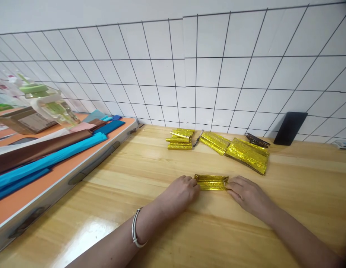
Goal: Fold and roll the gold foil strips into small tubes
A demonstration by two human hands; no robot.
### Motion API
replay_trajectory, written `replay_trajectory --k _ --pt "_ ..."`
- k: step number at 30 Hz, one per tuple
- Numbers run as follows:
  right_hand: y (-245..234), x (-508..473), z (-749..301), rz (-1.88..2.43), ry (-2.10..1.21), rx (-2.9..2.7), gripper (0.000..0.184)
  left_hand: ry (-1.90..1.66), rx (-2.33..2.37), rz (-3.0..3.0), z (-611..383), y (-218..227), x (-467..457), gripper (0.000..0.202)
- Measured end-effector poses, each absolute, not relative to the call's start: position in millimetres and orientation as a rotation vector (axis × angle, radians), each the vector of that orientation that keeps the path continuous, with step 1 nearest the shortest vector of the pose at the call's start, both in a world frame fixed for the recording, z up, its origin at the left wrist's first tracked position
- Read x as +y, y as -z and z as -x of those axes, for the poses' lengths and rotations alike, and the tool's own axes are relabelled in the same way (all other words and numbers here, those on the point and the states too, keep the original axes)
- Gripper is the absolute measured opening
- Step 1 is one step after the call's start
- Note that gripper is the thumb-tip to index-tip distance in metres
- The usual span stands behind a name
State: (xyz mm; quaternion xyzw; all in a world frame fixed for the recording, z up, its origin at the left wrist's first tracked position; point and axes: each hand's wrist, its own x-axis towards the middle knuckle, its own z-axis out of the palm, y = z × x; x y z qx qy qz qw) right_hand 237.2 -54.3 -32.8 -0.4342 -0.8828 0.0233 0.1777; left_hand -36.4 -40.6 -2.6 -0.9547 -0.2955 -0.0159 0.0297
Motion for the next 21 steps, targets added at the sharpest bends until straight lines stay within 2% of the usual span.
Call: replay_trajectory --k 8,14,21 --pt "39.8 -50.7 -238.3 1.298 -0.107 -2.457 0.016 0.185 -0.985 2.964 37.4 16.8 -28.5 0.011" --pt "40.1 -52.6 -235.2 1.287 -0.088 -2.435 0.015 0.402 -1.076 3.072 39.2 25.7 -21.5 0.020" --pt "36.8 -52.9 -231.9 1.322 -0.314 -2.320 0.015 0.501 -1.137 3.190 43.1 23.2 -21.1 0.021"
